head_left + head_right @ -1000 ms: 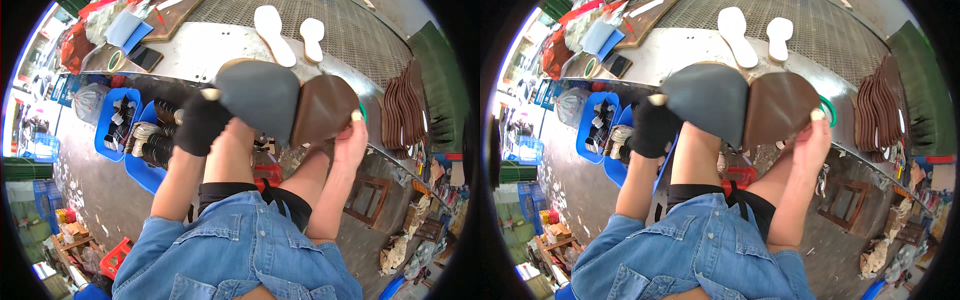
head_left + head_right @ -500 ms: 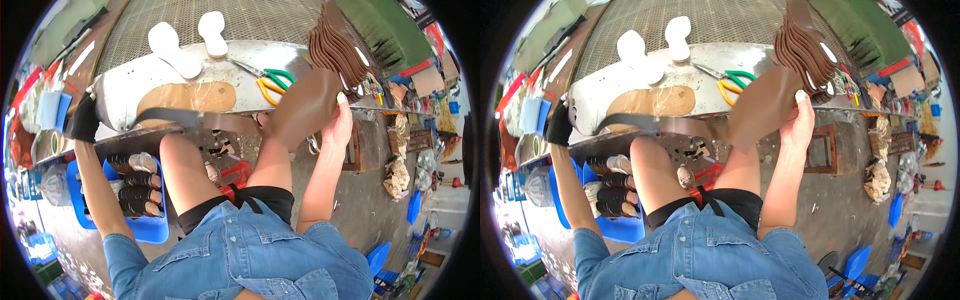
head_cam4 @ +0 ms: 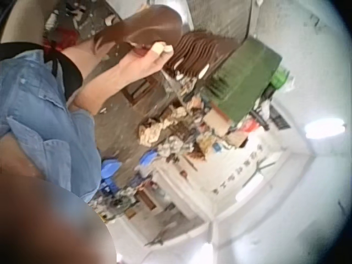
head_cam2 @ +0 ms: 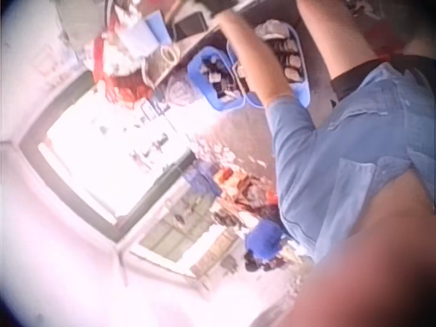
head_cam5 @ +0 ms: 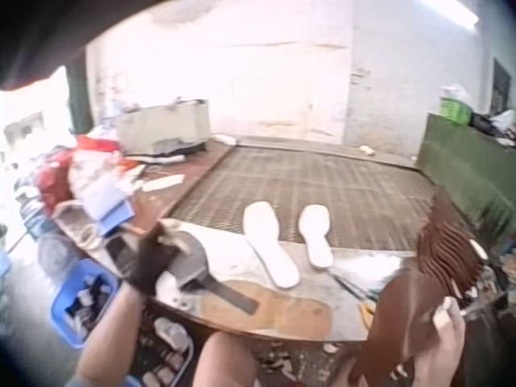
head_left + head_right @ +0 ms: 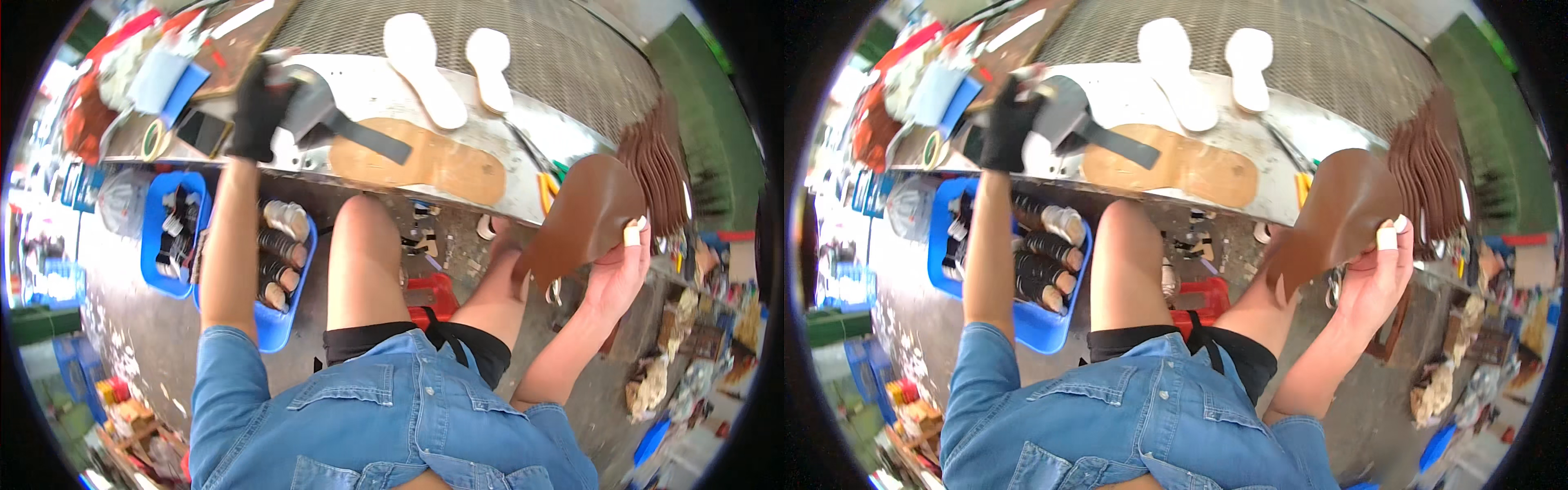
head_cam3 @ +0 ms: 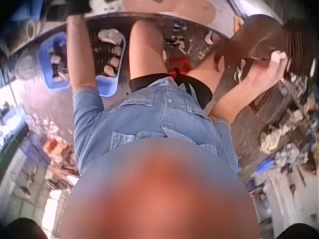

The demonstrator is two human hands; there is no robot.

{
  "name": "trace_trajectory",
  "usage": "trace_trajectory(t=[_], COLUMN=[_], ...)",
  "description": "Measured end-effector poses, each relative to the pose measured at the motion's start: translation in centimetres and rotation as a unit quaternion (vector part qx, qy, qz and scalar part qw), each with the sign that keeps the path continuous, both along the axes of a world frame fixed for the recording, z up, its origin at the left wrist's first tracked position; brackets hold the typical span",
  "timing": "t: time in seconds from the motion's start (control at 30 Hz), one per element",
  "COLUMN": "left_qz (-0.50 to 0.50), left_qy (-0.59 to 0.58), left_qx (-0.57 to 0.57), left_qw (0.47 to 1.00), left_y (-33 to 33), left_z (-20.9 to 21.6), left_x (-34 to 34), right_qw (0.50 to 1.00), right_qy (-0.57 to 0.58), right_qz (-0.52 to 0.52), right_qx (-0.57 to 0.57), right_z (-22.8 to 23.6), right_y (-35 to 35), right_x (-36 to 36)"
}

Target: Applying adhesive and attaching soles to sandals in a factory setting.

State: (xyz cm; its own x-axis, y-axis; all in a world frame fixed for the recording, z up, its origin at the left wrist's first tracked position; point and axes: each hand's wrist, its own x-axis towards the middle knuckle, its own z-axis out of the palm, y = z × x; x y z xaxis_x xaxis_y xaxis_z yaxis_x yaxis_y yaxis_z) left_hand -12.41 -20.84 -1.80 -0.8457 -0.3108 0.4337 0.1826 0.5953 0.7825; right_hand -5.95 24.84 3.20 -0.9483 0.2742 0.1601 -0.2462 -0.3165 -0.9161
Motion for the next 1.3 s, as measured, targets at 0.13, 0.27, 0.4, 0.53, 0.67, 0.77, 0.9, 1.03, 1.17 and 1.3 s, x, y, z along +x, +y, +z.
trace_trajectory(t=[0.13, 0.27, 0.4, 0.53, 0.67, 0.77, 0.9, 1.03, 1.17, 1.3], left_qz=[-0.234, -0.053, -0.048, -0.060, -0.063, -0.070, -0.063, -0.108, -0.082, -0.135], left_qy=[-0.050, -0.112, -0.102, -0.166, -0.188, -0.152, -0.180, -0.176, -0.167, -0.166], left_qx=[-0.007, 0.409, 0.585, 0.615, 0.577, 0.515, 0.692, 0.661, 0.674, 0.658], left_qw=[0.971, 0.904, 0.803, 0.768, 0.792, 0.840, 0.696, 0.721, 0.715, 0.722], left_y=[14.9, 16.9, 14.1, 14.6, 15.1, 15.5, 16.9, 18.2, 20.5, 19.9], left_z=[1.9, -0.3, 2.4, 2.3, 3.4, 3.5, 5.0, 3.2, 3.3, 3.4], left_x=[9.3, 10.3, 12.5, 14.0, 13.5, 13.5, 12.5, 12.1, 12.2, 12.1], right_qw=[0.967, 0.862, 0.939, 0.750, 0.706, 0.919, 0.957, 0.974, 0.932, 0.952], right_qy=[0.054, 0.335, 0.093, 0.182, 0.130, 0.034, 0.006, 0.034, 0.038, -0.027], right_qz=[0.046, 0.146, 0.080, -0.005, -0.026, 0.125, 0.290, 0.215, 0.357, 0.303], right_qx=[0.246, 0.351, 0.323, 0.636, 0.696, 0.371, 0.034, -0.065, -0.060, 0.033], right_z=[0.5, 1.4, -2.9, -8.1, -8.6, -5.8, -3.5, -3.0, -4.9, -4.7], right_y=[-9.1, -15.5, -16.6, -21.4, -22.1, -17.7, -8.6, -2.3, -2.6, -6.0], right_x=[-0.1, -1.7, -11.0, -16.7, -18.1, -15.3, -10.0, -4.4, 0.2, 1.7])
